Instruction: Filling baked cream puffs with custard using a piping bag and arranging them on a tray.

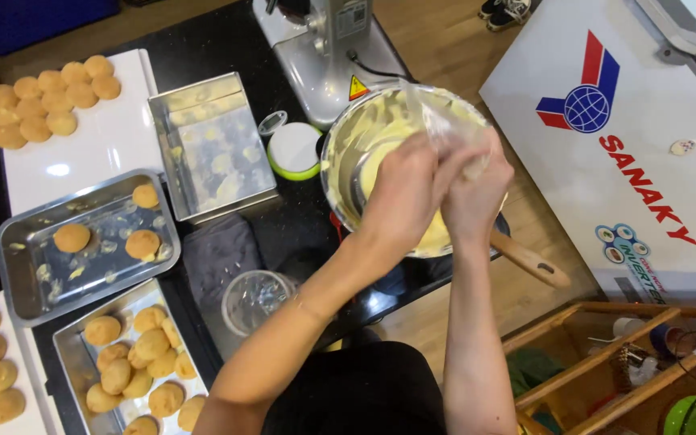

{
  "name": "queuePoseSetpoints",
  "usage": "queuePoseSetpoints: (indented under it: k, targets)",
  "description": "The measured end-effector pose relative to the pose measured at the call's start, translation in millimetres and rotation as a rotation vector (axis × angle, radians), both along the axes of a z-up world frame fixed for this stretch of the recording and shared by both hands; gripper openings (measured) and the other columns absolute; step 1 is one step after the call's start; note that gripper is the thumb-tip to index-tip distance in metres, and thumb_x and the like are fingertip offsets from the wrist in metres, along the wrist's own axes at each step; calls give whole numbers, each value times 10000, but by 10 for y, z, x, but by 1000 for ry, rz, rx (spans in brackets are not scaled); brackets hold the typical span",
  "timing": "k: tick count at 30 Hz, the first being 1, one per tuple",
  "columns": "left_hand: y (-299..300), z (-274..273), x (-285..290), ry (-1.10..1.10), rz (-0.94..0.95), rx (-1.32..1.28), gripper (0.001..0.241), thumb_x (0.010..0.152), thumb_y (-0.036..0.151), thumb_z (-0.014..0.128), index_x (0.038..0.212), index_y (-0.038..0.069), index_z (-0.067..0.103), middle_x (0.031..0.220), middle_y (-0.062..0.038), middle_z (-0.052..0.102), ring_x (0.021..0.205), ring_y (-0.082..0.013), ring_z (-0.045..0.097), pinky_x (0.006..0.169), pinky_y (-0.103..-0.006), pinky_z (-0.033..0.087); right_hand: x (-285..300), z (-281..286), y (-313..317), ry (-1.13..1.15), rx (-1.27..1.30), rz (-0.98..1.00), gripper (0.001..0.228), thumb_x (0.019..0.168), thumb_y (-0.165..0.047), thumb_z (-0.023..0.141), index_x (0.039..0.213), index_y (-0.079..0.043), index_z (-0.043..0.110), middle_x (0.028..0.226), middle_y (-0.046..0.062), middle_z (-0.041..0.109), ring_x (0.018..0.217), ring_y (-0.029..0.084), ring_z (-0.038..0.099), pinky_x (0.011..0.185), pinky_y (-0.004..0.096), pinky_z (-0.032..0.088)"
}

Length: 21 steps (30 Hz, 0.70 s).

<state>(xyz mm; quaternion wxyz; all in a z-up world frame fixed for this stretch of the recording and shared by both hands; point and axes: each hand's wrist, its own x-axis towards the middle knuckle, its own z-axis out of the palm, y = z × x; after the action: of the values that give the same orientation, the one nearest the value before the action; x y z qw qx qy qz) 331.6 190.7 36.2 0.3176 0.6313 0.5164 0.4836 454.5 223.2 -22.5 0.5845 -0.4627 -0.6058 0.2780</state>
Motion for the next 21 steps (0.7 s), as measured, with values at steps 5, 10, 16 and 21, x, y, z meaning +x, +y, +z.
queuePoseSetpoints:
  k: [5,10,16,21]
  targets:
    - [-1070,245,-725,346,-133,55,873,828,331,839,1539,95,391,1578,-176,428,1431,-379,447,1140,-481,411,-183,-307,-511,258,-11,-99,260,1065,-224,668,1102,32,696,1046,96,753,812,148,702,728,251,573]
    - [-1658,-665,-1333,964,145,-315,1290,452,467,974,1567,188,388,1609,-232,317,1465,-467,286,1059,-647,348,-24,-485,-1005,214,225,-87,290,1102,-277,585,1141,7,626,1177,134,704,1012,183,706,631,223,552]
    - [-1465,-925,-1396,816,231,-380,1059,633,268,930,1539,164,393,1471,-121,443,1390,-354,409,1041,-524,414,38,-551,-1447,-243,384,-48,248,1069,-240,627,1101,5,645,1178,154,656,1164,291,664,872,388,631]
    - [-1324,-797,-1278,806,323,-184,1118,556,302,942,1504,85,391,1499,-196,396,1427,-395,352,1121,-580,340,12,-538,-1502,-333,659,91,198,998,-283,658,974,-92,704,1127,104,688,1142,329,661,1073,509,604]
